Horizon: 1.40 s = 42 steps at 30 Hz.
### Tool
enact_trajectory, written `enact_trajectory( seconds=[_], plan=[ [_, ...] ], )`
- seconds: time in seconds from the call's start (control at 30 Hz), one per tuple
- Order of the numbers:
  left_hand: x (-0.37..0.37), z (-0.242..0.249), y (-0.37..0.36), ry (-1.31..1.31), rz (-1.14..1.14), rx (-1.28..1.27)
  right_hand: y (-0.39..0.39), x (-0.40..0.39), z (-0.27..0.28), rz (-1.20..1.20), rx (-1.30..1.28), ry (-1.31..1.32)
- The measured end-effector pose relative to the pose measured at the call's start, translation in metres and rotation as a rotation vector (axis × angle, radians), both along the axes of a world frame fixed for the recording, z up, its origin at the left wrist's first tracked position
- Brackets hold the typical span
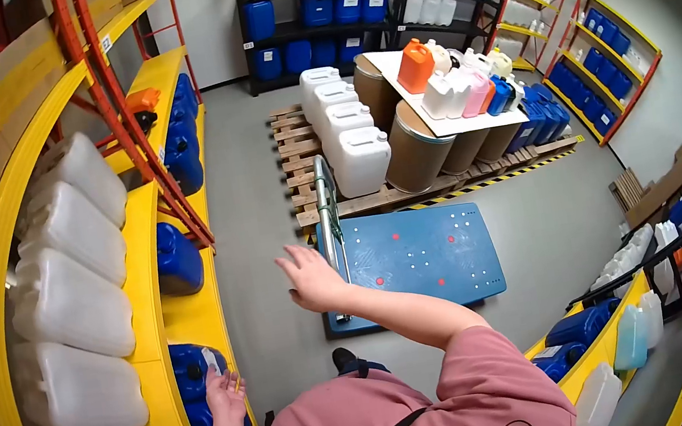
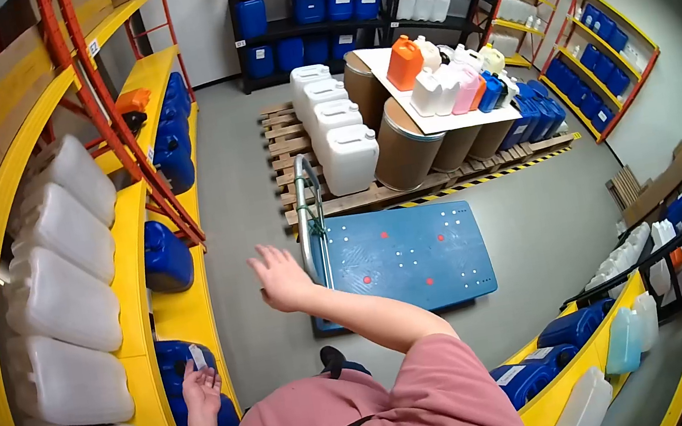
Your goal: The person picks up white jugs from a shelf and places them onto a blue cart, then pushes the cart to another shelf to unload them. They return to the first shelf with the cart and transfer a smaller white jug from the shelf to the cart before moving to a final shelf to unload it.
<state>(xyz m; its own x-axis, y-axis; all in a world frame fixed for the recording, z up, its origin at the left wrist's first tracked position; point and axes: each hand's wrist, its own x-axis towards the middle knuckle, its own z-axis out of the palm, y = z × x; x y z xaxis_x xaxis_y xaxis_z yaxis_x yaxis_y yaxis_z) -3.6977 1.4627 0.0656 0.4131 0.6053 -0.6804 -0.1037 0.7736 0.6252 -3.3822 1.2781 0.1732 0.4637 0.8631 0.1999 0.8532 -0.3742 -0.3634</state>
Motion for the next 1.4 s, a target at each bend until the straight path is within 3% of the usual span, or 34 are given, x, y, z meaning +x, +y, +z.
enact_trajectory(
  seconds=[0.13,0.27,0.43,0.6,0.67,0.73,0.77,0.87,1.23,1.4],
  plan=[
    [0.105,-0.012,-0.014,-0.022,-0.206,-0.023,-0.070,0.059,-0.042,-0.280,-0.132,0.181],
    [0.188,-0.006,-0.031,-0.031,-0.496,-0.047,-0.101,0.077,-0.073,-0.333,-0.170,0.276],
    [0.249,0.018,-0.031,-0.059,-0.861,0.012,-0.080,0.098,-0.089,-0.350,-0.050,0.523],
    [0.262,0.006,0.013,-0.053,-0.916,-0.022,-0.003,0.119,-0.105,-0.651,0.081,0.745],
    [0.265,0.000,0.042,-0.023,-0.921,-0.040,0.034,0.134,-0.136,-0.808,0.106,0.798],
    [0.267,-0.004,0.077,0.034,-0.922,-0.029,0.054,0.141,-0.146,-0.901,0.027,0.824],
    [0.268,-0.006,0.094,0.035,-0.924,-0.031,0.058,0.138,-0.153,-0.913,0.026,0.698],
    [0.276,-0.007,0.137,0.082,-0.906,-0.005,0.064,0.140,-0.154,-0.912,0.101,0.653],
    [0.324,0.004,0.154,0.119,-1.034,0.010,0.009,0.092,-0.138,-1.012,0.007,0.659],
    [0.306,0.010,0.139,0.155,-1.109,0.025,-0.031,0.035,-0.115,-1.020,-0.063,0.675]
  ],
)
